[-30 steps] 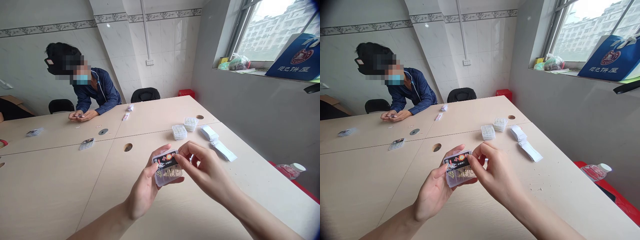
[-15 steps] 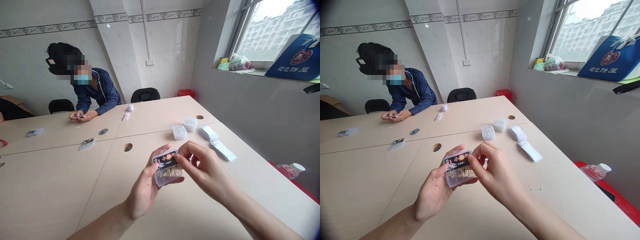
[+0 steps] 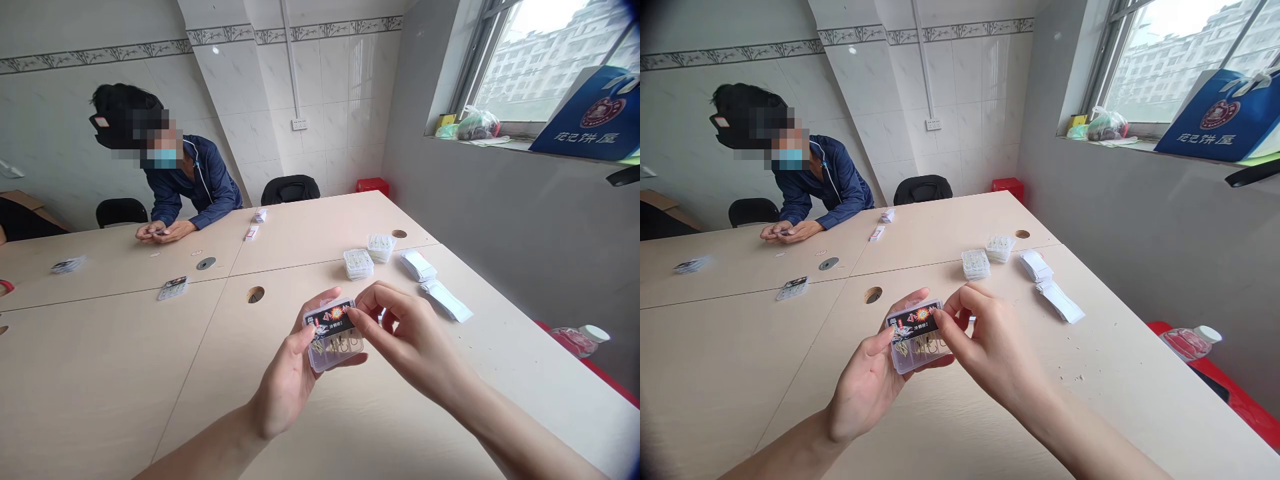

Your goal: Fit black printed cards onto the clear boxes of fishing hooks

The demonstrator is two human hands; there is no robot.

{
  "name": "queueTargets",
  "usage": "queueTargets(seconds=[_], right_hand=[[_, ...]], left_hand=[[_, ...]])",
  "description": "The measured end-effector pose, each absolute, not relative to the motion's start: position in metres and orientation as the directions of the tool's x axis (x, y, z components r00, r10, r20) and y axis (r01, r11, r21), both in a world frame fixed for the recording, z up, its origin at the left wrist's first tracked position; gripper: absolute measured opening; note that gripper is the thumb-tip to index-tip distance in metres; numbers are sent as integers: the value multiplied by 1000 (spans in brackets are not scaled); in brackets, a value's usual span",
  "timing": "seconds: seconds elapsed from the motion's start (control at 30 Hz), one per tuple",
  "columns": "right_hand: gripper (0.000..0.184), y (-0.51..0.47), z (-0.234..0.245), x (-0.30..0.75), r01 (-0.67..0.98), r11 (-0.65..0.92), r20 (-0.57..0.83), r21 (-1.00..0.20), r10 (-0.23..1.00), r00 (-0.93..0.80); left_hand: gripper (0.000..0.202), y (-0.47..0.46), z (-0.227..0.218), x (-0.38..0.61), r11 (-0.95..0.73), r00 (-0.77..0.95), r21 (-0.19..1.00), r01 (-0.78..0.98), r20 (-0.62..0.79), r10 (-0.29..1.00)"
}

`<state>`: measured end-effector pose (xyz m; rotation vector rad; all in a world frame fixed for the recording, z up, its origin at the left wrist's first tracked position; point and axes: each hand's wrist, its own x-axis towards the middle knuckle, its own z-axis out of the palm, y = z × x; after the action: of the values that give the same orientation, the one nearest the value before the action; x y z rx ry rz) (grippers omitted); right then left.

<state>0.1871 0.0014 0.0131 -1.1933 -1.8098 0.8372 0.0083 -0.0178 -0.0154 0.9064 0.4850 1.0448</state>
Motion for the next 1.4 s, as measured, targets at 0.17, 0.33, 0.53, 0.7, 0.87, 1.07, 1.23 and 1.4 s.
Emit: queueTargets(seconds=[0.17,0.33,0.53,0.7,0.87,1.07,1.23,1.4], right_hand=[[24,2,13,187,434,344,267,-833,936,-230],[24,1,12,187,438,346,269,-830,936,-229],[25,1,12,188,433,344,266,-833,935,-233],[23,0,12,189,436,343,263,-832,936,-235],[24,0,13,188,443,341,259,-829,936,-237],[23,0,14,188,457,345,257,-820,935,-245],[23,1,14,188,463,341,251,-818,936,-246],[23,1,12,188,467,333,243,-819,939,-244]], left_hand=[[41,-18,-15,9,196,444,824,-531,73,893],[41,-18,-14,9,198,444,823,-532,72,893],[42,-17,-15,9,196,443,828,-525,69,894],[43,-18,-16,10,199,436,827,-525,61,898],[43,-17,-15,9,196,432,826,-529,63,900],[41,-17,-13,10,213,419,814,-540,41,907],[42,-17,-12,11,227,410,808,-544,20,912],[44,-16,-13,12,230,406,805,-546,14,914]])
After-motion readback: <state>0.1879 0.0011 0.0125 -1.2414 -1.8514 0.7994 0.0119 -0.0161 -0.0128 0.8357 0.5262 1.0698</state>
